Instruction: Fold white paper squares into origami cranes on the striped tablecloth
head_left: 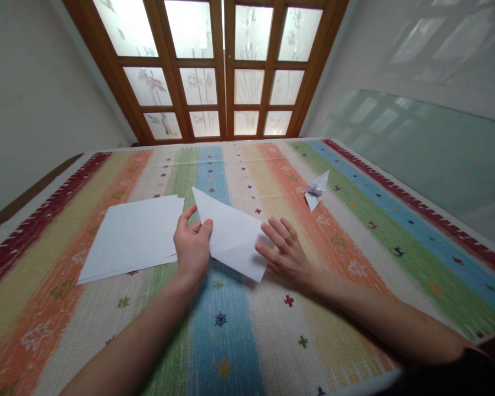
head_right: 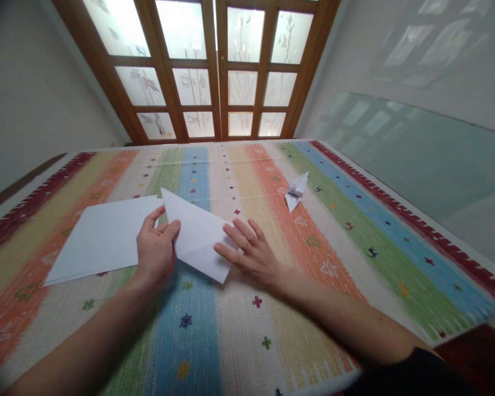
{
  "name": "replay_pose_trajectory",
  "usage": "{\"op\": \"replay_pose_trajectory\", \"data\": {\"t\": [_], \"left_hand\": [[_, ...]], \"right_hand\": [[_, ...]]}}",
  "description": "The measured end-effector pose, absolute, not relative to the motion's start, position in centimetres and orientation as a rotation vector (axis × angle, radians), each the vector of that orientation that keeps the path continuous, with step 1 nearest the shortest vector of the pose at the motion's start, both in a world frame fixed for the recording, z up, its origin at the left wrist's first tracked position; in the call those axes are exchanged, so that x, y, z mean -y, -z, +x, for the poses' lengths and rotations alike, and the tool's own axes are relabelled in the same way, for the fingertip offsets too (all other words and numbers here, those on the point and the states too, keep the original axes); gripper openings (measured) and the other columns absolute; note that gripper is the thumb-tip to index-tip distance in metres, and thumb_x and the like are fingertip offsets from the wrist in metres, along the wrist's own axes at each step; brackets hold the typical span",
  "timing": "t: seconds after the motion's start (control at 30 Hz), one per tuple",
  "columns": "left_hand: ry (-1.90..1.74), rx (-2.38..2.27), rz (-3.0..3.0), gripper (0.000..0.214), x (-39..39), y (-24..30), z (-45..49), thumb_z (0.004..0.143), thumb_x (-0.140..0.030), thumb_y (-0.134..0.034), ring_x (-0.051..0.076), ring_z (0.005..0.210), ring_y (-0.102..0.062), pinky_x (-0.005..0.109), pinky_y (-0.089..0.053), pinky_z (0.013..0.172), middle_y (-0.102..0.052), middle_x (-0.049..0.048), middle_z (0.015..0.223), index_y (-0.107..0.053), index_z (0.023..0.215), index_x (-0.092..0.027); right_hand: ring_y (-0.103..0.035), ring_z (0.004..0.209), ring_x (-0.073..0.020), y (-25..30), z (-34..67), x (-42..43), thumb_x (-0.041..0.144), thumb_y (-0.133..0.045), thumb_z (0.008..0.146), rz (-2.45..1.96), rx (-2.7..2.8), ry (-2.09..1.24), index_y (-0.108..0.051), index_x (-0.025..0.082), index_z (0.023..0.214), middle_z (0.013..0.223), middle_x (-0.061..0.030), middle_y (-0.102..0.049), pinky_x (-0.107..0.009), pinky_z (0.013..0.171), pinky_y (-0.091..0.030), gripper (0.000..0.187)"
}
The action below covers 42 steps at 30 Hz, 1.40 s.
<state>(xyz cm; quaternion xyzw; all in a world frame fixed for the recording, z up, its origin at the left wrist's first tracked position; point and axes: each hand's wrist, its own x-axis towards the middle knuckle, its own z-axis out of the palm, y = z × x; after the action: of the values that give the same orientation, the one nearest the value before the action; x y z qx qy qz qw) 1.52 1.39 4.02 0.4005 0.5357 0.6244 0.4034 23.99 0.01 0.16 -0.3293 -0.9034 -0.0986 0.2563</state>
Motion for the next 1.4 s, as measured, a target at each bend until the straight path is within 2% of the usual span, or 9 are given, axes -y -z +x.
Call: {"op": "replay_pose_trajectory", "data": {"t": [0.1, 0.2, 0.3, 0.37, 0.47, 0.6, 0.8, 1.1, 1.4], "left_hand": [[-1.441, -1.45, 1.031, 0.053, -1.3, -1.9, 1.2, 0.086, -0.023, -0.055, 0.02, 0.072, -0.072, 0.034, -0.06, 0.065, -0.074, 0.0097, 0.091, -0.038, 0.136, -0.018], [-1.19, -1.651, 1.398, 0.051, -1.4, -1.3, -0.5, 0.082, -0.017, -0.057, 0.027, 0.093, -0.072, 0.043, -0.06, 0.079, -0.07, 0.0174, 0.114, -0.047, 0.132, -0.015], [-0.999, -1.875, 2.101, 0.055, -1.5, -2.0, -2.8, 0.081, -0.022, -0.064, 0.036, 0.129, -0.051, 0.057, -0.044, 0.104, -0.045, 0.0196, 0.148, -0.051, 0.135, -0.017], [-0.758, -1.628, 2.498, 0.046, -1.6, -2.5, -3.8, 0.087, -0.025, -0.06, 0.034, 0.136, -0.045, 0.055, -0.039, 0.11, -0.045, 0.0149, 0.15, -0.056, 0.132, -0.021], [-0.424, -1.214, 2.729, 0.036, -1.6, -2.4, -4.1, 0.092, -0.031, -0.055, 0.029, 0.138, -0.044, 0.053, -0.034, 0.113, -0.054, 0.0089, 0.145, -0.062, 0.127, -0.025], [-0.236, -1.214, 2.683, 0.037, -1.3, -1.3, -3.5, 0.097, -0.03, -0.048, 0.029, 0.137, -0.045, 0.055, -0.033, 0.112, -0.053, 0.0098, 0.145, -0.06, 0.13, -0.023], [-0.187, -1.256, 2.64, 0.042, -0.8, -1.1, -3.5, 0.095, -0.035, -0.05, 0.029, 0.142, -0.038, 0.057, -0.027, 0.115, -0.046, 0.0088, 0.151, -0.054, 0.137, -0.025], [-0.161, -1.249, 2.654, 0.042, -0.9, -0.8, -3.7, 0.099, -0.031, -0.042, 0.03, 0.143, -0.036, 0.059, -0.027, 0.114, -0.045, 0.0074, 0.152, -0.052, 0.139, -0.025], [-0.19, -1.223, 2.805, 0.041, -1.0, -0.5, -4.1, 0.099, -0.035, -0.04, 0.032, 0.136, -0.045, 0.057, -0.035, 0.108, -0.052, 0.0064, 0.147, -0.055, 0.136, -0.027]], "right_hand": [[-0.045, 0.136, -0.0245, -0.7, 23.6, -0.7, 0.013, -0.051, 0.093, -0.77, 2.559, 0.18, -0.059, 0.039, 0.127, 0.136, 0.0005, -0.061, -0.058, 0.115, -0.023, 0.043], [-0.05, 0.133, -0.0244, -0.5, 23.4, -1.1, 0.011, -0.052, 0.093, -0.772, 2.587, 0.081, -0.063, 0.035, 0.122, 0.125, 0.0002, -0.069, -0.061, 0.115, -0.018, 0.039], [-0.051, 0.131, -0.0264, -0.2, 23.5, -1.4, 0.012, -0.056, 0.09, -0.833, 2.629, -0.052, -0.066, 0.032, 0.12, 0.118, -0.0019, -0.072, -0.065, 0.114, -0.013, 0.037], [-0.052, 0.13, -0.0274, -0.2, 23.7, -1.5, 0.011, -0.057, 0.086, -0.879, 2.663, -0.141, -0.065, 0.031, 0.121, 0.12, -0.0035, -0.071, -0.067, 0.113, -0.011, 0.041], [-0.05, 0.132, -0.0283, -0.4, 23.9, -1.5, 0.015, -0.055, 0.087, -0.881, 2.692, -0.23, -0.065, 0.028, 0.124, 0.125, -0.0053, -0.069, -0.066, 0.112, -0.01, 0.041], [-0.051, 0.13, -0.0287, -0.2, 24.4, -1.4, 0.025, -0.056, 0.09, -0.904, 2.654, -0.266, -0.067, 0.028, 0.12, 0.122, -0.0068, -0.07, -0.066, 0.111, -0.012, 0.032], [-0.055, 0.124, -0.0263, -0.2, 24.3, -1.6, 0.026, -0.056, 0.094, -1.092, 2.512, -0.312, -0.073, 0.027, 0.097, 0.116, -0.0042, -0.072, -0.062, 0.109, -0.02, 0.017], [-0.058, 0.101, -0.0231, -1.0, 22.4, -2.3, 0.031, -0.058, 0.092, -1.451, 2.313, -0.281, -0.068, 0.018, 0.07, 0.099, -0.0061, -0.068, -0.052, 0.104, -0.025, 0.027], [-0.055, 0.1, -0.0254, -1.6, 21.2, -2.2, 0.031, -0.059, 0.091, -1.649, 2.335, -0.128, -0.071, 0.018, 0.072, 0.098, -0.0074, -0.069, -0.047, 0.098, -0.026, 0.026]]}}
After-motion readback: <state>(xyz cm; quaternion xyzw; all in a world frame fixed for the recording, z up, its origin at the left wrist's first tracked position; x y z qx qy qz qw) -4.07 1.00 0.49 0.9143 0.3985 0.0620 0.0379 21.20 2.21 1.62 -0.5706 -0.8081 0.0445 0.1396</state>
